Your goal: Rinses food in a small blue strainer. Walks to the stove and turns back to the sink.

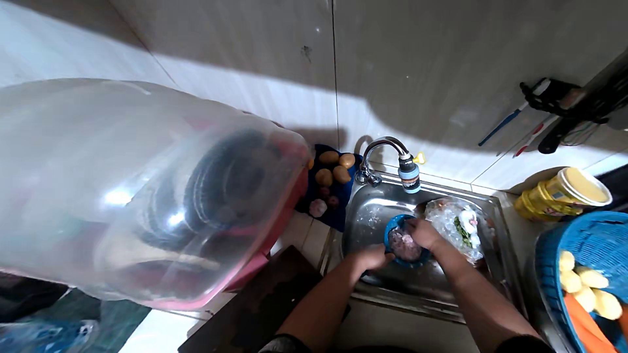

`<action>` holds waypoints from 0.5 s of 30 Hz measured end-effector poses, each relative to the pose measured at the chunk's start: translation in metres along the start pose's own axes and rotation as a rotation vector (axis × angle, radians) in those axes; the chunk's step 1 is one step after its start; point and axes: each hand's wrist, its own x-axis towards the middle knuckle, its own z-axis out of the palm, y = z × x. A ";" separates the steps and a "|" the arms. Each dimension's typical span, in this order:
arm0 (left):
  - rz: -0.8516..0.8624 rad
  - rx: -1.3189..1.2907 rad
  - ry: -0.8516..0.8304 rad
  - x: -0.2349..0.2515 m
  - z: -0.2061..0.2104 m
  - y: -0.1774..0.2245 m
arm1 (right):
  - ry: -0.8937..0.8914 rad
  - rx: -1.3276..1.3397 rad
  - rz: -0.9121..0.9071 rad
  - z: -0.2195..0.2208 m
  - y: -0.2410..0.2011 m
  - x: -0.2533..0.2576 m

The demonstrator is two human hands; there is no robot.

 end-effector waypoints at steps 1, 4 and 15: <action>-0.006 -0.006 -0.006 -0.003 -0.002 0.002 | -0.009 0.013 0.046 0.015 -0.003 0.006; -0.006 -0.019 -0.011 -0.007 -0.003 0.004 | -0.034 0.052 0.203 0.040 -0.026 0.012; 0.012 0.000 0.037 0.002 0.001 -0.004 | -0.179 -0.072 -0.294 0.024 -0.064 -0.026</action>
